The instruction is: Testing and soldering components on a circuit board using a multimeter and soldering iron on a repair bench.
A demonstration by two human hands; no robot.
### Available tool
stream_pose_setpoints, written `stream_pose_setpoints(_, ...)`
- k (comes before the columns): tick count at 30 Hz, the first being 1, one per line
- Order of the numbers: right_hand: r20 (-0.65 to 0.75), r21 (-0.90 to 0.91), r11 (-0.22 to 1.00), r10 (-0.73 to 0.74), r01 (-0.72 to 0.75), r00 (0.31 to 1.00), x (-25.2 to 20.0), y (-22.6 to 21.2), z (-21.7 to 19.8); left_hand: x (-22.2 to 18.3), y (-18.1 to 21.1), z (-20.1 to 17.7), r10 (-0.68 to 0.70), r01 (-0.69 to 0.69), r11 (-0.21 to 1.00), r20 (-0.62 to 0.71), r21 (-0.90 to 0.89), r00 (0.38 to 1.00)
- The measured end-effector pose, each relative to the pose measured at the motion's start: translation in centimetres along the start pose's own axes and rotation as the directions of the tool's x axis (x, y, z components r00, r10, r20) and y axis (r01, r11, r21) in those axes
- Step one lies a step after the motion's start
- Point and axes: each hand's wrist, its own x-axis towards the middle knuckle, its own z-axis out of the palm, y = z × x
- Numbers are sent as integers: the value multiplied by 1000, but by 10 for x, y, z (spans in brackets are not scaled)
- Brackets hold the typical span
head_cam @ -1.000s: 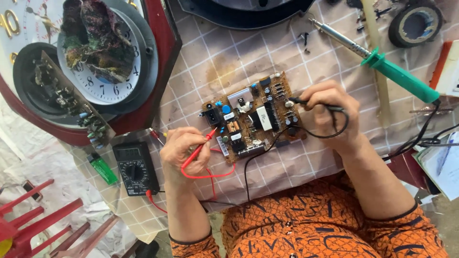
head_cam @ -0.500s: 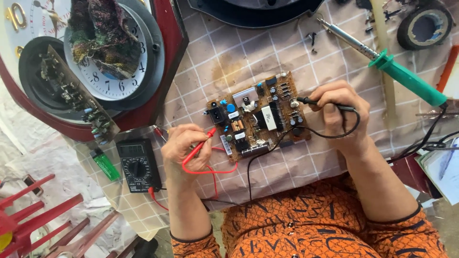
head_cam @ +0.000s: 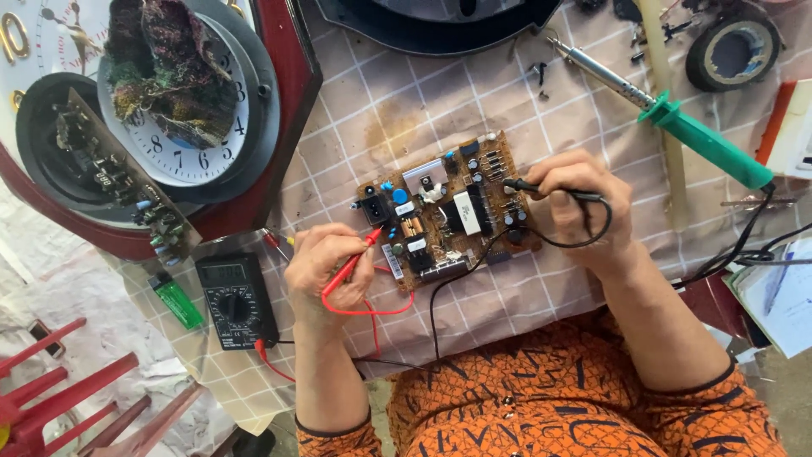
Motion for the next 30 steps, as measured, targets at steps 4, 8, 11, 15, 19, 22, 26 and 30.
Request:
stream_pose_setpoints(4, -4, -17, 1000, -2, 2, 1000, 0, 2, -1, -1, 1, -3, 0, 0, 1000, 4, 15, 1000)
stream_pose_setpoints(8, -10, -7, 1000, -10, 10, 1000, -1, 5, -1, 0, 2, -3, -6, 6, 1000, 0, 11, 1000)
stream_pose_setpoints(11, 0, -10, 1000, -7, 7, 1000, 0, 4, 2, -1, 0, -1, -16, 16, 1000, 13, 7, 1000)
stream_pose_setpoints(15, -11, -5, 1000, 9, -9, 1000, -4, 8, -2, 0, 3, -4, -37, 37, 999, 22, 0, 999)
stream_pose_setpoints(19, 5, -46, 999, 3, -3, 1000, -3, 7, -3, 0, 5, -4, -50, 50, 999, 29, -1, 998)
stream_pose_setpoints(22, 18, -19, 1000, -14, 14, 1000, -1, 8, -1, 1, 5, -3, -51, 51, 999, 27, 4, 998)
stream_pose_setpoints(26, 5, -7, 1000, -28, 28, 1000, 1, 6, -1, -4, -8, -2, 9, -9, 1000, -2, 5, 1000)
stream_pose_setpoints(30, -60, -17, 999, -42, 41, 997, -8, 9, -4, -9, -20, -2, 80, -81, 997, 85, 7, 993)
